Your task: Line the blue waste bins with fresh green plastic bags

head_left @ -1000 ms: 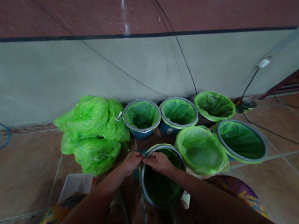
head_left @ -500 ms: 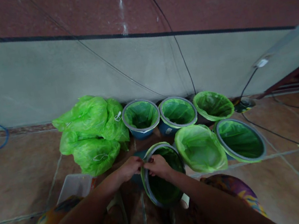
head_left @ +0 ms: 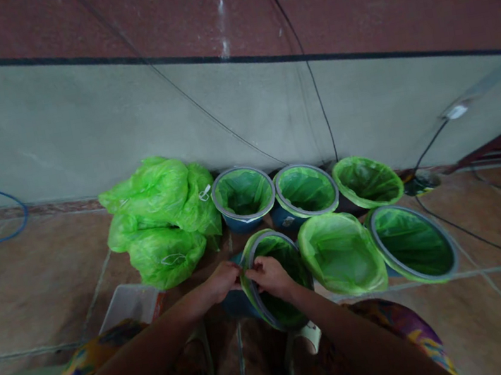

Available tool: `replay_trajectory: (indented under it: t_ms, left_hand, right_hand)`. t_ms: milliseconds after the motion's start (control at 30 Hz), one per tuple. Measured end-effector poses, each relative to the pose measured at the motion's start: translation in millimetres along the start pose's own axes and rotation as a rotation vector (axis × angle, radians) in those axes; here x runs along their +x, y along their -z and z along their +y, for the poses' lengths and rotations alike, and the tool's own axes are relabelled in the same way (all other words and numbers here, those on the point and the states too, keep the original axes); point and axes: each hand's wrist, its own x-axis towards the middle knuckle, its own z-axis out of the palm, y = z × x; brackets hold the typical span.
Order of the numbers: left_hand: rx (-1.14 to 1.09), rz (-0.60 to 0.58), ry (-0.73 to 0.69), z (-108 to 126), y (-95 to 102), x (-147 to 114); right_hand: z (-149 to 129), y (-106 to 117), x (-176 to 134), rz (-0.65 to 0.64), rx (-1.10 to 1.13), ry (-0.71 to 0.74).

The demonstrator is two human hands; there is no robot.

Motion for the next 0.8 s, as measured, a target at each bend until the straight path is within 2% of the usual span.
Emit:
replay_trajectory:
  t_ms: [333,533,600,667,800]
  left_hand:
    - [0.024,0.037,0.004,0.4,-0.5,0.3]
    - [0.269,0.053,-0.009,2.4,0.4,-1.9]
    - [0.357,0.097,-0.008,4.9,3.9,0.2]
    - [0.475,0.199,-0.059,9.4,8.4,3.4]
    - [0.836,0.425,-0.339,20.9,12.4,6.9]
  right_hand:
    - [3.2,-1.9,-0.3,-0.011,0.029,0.044]
    - [-4.1,-0.7,-4.8,-0.04,0.03,0.016]
    - [-6.5,-0.1,-5.4,-0.042,0.024,-0.024]
    - [-7.0,-0.3,-4.7,-0.041,0.008,-0.056]
    - [-5.0,-5.8,-3.6,-0.059,-0.048,-0.06]
